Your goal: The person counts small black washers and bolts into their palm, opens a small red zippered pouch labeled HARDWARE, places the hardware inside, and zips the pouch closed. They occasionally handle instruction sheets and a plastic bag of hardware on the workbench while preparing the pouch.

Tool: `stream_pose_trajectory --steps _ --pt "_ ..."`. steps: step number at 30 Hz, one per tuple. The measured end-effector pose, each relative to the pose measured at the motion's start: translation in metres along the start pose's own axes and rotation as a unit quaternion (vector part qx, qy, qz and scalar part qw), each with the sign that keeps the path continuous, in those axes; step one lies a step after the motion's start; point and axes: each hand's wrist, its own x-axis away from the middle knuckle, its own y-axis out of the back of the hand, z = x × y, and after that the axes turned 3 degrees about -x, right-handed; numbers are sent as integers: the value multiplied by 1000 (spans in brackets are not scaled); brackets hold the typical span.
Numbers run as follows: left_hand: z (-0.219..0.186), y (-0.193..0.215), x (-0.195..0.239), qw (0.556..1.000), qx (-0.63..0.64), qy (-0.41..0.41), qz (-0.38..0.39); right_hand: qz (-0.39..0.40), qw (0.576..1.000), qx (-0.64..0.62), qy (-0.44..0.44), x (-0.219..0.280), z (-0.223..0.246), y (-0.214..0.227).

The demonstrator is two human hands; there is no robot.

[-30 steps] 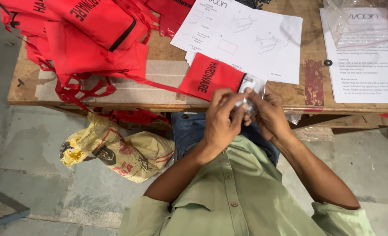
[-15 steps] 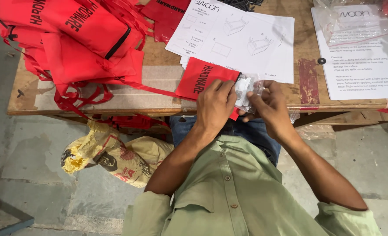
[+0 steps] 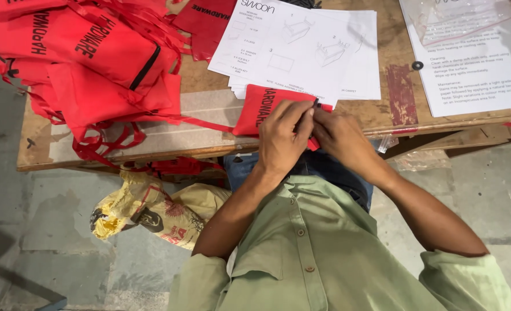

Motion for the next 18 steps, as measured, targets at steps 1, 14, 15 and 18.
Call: stream_pose_trajectory --steps 1,14,15,18 --pt "-1 0 0 1000 10 -6 -4 -67 977 172 106 -2 -13 -4" --pt "42 9 13 943 -275 -22 186 78 994 -31 -74 -4 8 26" --pt "42 13 13 949 -249 -27 191 87 995 -2 -41 -3 10 28" --pt "36 21 6 966 -177 -25 188 87 991 58 80 0 -8 27"
